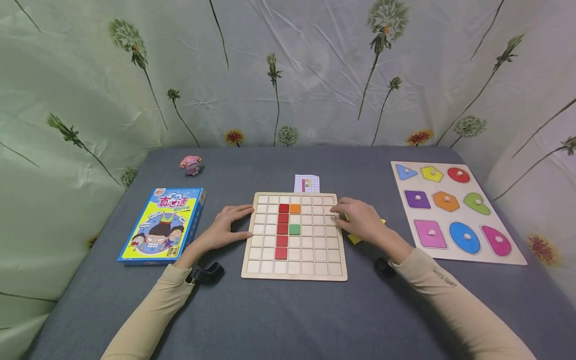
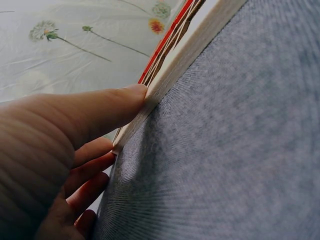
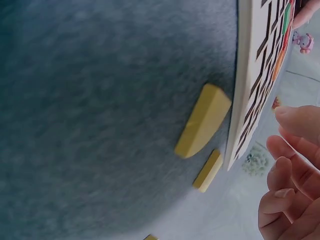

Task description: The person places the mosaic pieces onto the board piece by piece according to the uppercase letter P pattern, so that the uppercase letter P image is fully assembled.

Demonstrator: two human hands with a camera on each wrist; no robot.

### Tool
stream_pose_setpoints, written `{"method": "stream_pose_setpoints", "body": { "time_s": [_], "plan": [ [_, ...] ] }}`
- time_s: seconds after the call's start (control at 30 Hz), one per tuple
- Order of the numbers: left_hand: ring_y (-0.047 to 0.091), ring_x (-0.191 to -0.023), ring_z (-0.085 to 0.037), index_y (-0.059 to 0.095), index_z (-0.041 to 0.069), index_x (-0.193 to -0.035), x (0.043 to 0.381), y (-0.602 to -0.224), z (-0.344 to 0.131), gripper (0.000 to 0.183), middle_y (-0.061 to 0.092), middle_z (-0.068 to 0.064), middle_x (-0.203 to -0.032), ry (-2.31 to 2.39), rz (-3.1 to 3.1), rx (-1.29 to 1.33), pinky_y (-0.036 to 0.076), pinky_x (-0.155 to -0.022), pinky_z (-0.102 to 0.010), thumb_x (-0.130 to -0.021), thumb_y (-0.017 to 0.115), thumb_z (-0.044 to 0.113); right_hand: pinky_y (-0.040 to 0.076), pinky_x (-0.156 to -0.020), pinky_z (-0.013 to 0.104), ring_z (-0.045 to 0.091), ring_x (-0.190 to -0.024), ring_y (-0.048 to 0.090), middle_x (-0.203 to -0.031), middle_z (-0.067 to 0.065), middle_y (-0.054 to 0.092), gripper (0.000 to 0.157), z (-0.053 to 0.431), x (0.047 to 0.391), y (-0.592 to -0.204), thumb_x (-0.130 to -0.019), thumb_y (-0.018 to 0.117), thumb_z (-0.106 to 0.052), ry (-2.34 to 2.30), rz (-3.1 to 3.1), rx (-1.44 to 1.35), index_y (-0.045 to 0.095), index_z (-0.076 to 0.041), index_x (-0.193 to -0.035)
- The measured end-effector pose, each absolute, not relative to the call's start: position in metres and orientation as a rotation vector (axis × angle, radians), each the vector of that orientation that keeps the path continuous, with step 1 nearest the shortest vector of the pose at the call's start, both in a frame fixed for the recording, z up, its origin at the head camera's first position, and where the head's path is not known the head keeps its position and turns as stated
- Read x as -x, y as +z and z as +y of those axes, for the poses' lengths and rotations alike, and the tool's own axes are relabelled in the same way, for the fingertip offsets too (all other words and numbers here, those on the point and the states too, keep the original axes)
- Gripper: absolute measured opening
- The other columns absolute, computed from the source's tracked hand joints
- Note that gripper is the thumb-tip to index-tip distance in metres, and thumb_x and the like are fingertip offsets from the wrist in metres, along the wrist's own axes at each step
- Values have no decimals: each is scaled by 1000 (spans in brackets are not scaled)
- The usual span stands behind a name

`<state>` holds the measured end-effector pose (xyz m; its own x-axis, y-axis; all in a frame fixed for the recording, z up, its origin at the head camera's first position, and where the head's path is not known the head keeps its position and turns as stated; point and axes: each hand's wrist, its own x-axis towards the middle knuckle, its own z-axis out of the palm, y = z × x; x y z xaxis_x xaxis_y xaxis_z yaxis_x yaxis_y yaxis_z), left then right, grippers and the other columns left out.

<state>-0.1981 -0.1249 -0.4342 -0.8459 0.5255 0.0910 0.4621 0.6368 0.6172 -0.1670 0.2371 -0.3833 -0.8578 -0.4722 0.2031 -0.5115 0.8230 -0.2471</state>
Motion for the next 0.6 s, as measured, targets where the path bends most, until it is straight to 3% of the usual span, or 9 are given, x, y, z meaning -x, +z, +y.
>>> {"method": "stream_pose_setpoints", "body": {
  "time_s": [0.3,0.6],
  "plan": [
    [37,-127,-32,46,8,-139,198,-434,-125,66,44,-12,-145,1001,2761,-846,27,-100,-55,-80,72,27,50,-68,37,21,-82,63,-95,8,68,21,252,161,-387,-80,70,-8,442,-2872,-747,72,-6,-100],
    [37,-126,-31,46,7,-139,197,-434,-126,66,44,-12,-145,1009,2761,-860,27,-99,-55,-80,72,27,49,-67,35,15,-77,60,-91,5,67,20,267,150,-388,-79,71,-10,409,-2924,-736,72,-8,-98]
  ]
}}
